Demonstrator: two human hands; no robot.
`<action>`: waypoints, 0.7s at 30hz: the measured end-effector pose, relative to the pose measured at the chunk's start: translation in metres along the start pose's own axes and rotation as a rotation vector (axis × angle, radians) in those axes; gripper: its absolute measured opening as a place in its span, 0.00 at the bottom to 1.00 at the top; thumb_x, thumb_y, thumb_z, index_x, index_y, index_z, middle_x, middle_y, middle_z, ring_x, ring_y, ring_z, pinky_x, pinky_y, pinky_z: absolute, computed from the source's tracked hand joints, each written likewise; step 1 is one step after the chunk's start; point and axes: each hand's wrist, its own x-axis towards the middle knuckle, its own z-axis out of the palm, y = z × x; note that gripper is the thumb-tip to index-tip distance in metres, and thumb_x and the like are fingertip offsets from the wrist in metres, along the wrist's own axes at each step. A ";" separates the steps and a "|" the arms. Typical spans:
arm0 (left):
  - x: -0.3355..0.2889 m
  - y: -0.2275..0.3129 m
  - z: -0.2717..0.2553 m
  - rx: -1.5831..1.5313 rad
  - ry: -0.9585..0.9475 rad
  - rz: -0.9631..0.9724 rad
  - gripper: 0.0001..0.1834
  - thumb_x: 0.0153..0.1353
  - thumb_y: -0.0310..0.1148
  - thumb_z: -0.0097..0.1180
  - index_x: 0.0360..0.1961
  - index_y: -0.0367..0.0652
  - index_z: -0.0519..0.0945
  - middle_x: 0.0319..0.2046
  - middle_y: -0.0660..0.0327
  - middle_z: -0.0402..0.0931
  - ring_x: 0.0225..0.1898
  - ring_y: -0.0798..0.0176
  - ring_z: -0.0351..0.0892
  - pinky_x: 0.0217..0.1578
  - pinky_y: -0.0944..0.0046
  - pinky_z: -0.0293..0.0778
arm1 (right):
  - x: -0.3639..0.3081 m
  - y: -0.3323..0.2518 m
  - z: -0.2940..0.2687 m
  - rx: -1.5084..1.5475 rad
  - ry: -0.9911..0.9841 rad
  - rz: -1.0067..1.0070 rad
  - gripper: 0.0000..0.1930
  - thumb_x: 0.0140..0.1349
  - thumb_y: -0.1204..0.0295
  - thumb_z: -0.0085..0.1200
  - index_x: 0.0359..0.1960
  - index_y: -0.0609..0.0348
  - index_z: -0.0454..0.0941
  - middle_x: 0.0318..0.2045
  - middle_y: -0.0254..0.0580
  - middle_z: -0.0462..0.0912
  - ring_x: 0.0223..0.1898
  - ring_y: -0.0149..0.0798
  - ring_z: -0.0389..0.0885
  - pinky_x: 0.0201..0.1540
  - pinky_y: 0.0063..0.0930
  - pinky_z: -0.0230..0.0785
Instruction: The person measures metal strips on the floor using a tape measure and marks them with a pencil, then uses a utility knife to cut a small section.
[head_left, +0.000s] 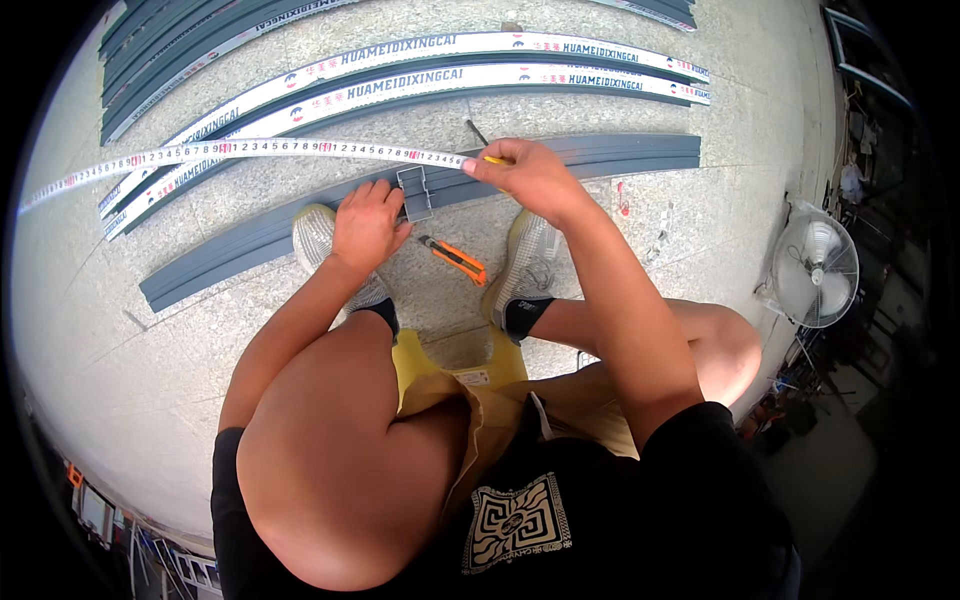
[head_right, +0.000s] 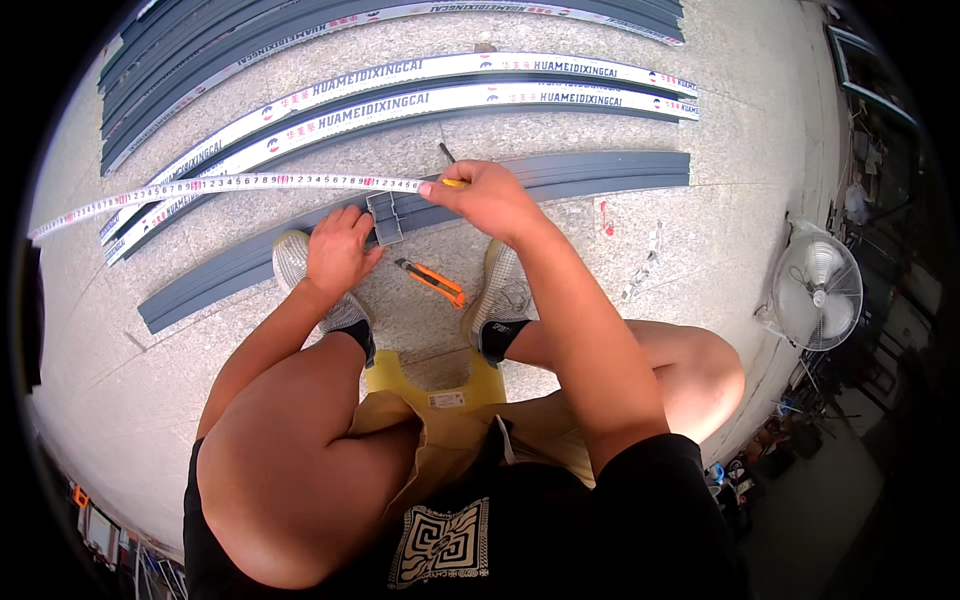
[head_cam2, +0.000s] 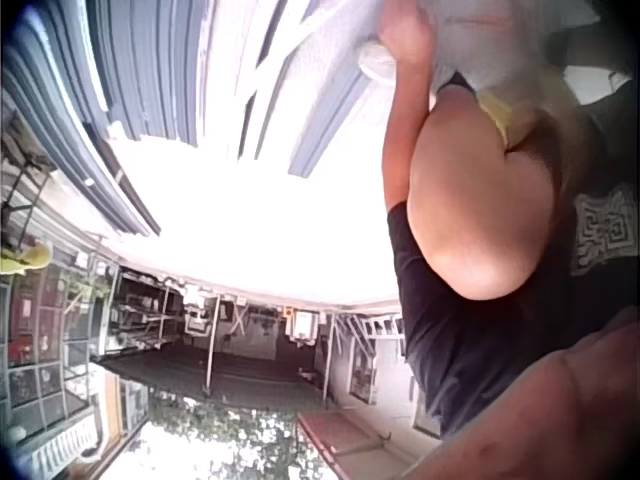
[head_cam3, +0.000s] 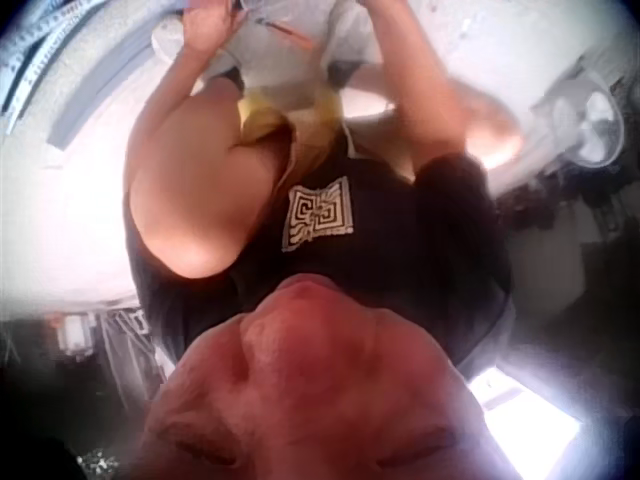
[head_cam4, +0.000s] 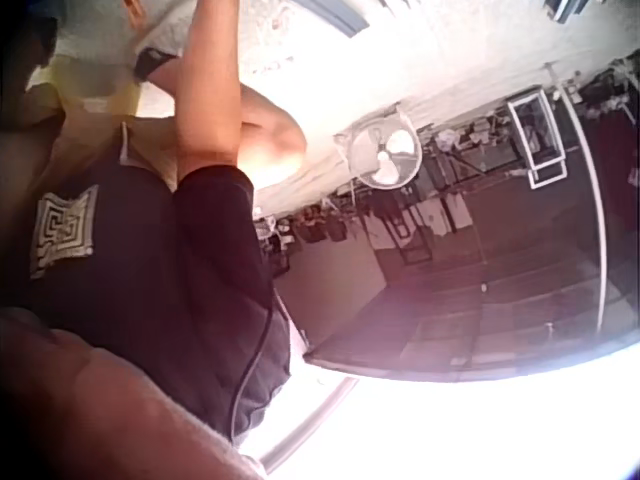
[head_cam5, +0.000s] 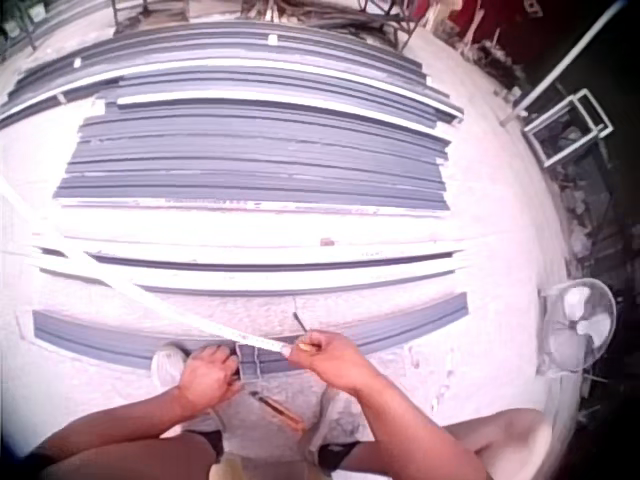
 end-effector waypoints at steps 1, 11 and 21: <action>0.001 0.001 0.000 0.016 -0.027 -0.032 0.21 0.53 0.39 0.80 0.44 0.46 0.83 0.44 0.58 0.79 0.52 0.50 0.82 0.53 0.48 0.80 | -0.008 0.001 0.002 0.061 -0.035 0.016 0.30 0.68 0.43 0.74 0.51 0.61 0.92 0.38 0.41 0.90 0.40 0.37 0.85 0.47 0.37 0.78; 0.015 0.017 0.001 0.024 -0.002 -0.012 0.25 0.48 0.35 0.83 0.46 0.42 0.84 0.44 0.54 0.79 0.51 0.44 0.82 0.51 0.45 0.80 | -0.053 0.020 0.024 0.695 -0.029 0.071 0.20 0.89 0.52 0.49 0.54 0.55 0.85 0.40 0.37 0.85 0.43 0.34 0.84 0.49 0.30 0.78; 0.018 0.018 0.001 0.041 -0.017 -0.009 0.24 0.49 0.36 0.82 0.45 0.43 0.84 0.44 0.55 0.78 0.50 0.45 0.82 0.51 0.46 0.80 | -0.035 0.021 0.004 1.583 0.303 0.274 0.21 0.93 0.55 0.34 0.62 0.57 0.74 0.52 0.52 0.83 0.57 0.56 0.88 0.69 0.65 0.82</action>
